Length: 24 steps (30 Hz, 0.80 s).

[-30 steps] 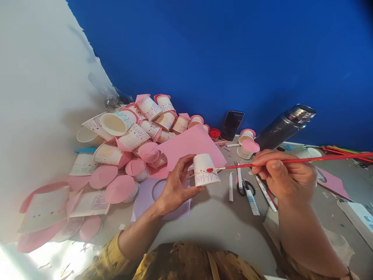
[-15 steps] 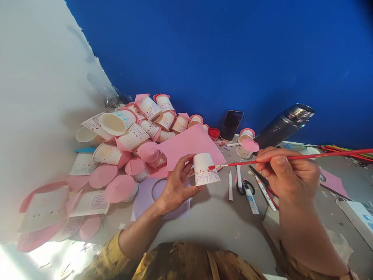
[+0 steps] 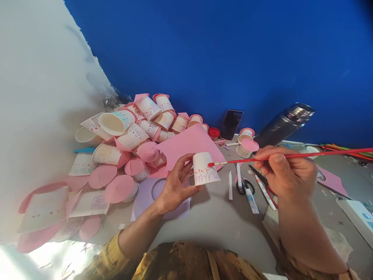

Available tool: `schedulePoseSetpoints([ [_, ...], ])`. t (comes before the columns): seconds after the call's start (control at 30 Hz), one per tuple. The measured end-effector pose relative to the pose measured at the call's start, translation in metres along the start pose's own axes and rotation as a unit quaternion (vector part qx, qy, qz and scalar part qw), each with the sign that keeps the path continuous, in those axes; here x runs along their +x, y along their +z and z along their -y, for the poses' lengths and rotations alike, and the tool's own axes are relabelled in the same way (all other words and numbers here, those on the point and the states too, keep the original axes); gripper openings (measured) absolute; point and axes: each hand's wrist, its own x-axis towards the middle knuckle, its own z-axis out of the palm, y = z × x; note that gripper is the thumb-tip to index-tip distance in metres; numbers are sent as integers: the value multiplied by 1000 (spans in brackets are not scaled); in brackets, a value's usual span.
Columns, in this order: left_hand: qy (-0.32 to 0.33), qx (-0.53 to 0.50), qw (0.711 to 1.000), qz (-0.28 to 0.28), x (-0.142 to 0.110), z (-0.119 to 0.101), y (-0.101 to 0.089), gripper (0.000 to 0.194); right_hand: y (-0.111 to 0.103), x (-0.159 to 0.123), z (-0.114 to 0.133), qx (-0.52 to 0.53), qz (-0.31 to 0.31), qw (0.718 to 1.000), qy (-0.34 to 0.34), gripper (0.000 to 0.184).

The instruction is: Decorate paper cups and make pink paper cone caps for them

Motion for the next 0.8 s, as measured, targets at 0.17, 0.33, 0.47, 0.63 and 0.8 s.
schedulePoseSetpoints([
  [0.17,4,-5,1000,7,0,2,0,74,2,0,0,-1,-8,1000,0,24],
  [0.33,0,-7,1000,-1,0,2,0,74,2,0,1,4,8,1000,3,24],
  [0.47,-2,-12,1000,-3,0,1,1,74,1,0,2,11,9,1000,-7,23],
  [0.63,-14,-24,1000,-6,1,-1,3,75,2,0,3,10,10,1000,-3,23],
  [0.8,2,-61,998,8,3,0,2,73,-1,3,0,-2,-29,999,-28,22],
])
